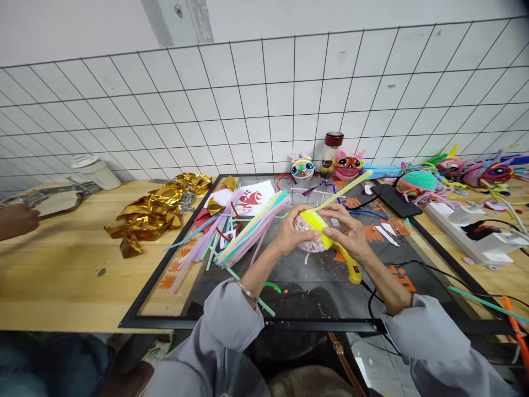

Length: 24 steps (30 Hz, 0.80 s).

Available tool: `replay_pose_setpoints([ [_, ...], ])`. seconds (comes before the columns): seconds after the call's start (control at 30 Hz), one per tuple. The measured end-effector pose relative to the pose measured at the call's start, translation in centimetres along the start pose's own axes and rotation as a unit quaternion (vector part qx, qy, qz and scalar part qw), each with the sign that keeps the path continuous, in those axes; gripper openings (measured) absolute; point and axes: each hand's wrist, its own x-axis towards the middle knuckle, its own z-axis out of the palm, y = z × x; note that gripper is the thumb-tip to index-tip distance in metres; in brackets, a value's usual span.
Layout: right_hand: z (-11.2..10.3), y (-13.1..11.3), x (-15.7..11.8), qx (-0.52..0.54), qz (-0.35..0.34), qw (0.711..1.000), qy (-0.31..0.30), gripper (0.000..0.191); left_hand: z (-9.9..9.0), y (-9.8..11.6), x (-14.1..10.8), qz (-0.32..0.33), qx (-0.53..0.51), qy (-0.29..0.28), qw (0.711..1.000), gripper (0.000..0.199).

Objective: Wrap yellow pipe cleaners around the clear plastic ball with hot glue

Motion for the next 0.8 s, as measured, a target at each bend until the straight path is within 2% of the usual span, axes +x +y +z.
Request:
replay_pose_setpoints([
  [0.17, 0.0, 0.4, -0.4, -0.015, -0.013, 1.0, -0.005, 0.033, 0.2, 0.4, 0.0, 0.018, 0.014, 0.005, 1.0, 0.066],
  [0.3, 0.2, 0.6, -0.3, -0.034, -0.015, 0.999, -0.016, 0.035, -0.1, 1.1, -0.1, 0.01, 0.068, 0.015, 0.997, 0.07],
  [0.5, 0.4, 0.0, -0.2, -0.021, -0.022, 0.999, 0.018, 0.019, -0.7, 1.0, -0.3, 0.034, 0.103, 0.009, 0.994, 0.069],
  [0.6, 0.5, -0.3, 0.0, -0.009, -0.032, 0.999, 0.024, 0.015, -0.9, 0.9, -0.4, 0.033, 0.081, 0.006, 0.996, 0.07],
  [0.8, 0.8, -1.1, 0.4, -0.008, -0.041, 0.999, -0.005, 0.028, -1.2, 0.5, -0.7, 0.006, -0.021, -0.018, 1.0, 0.074],
])
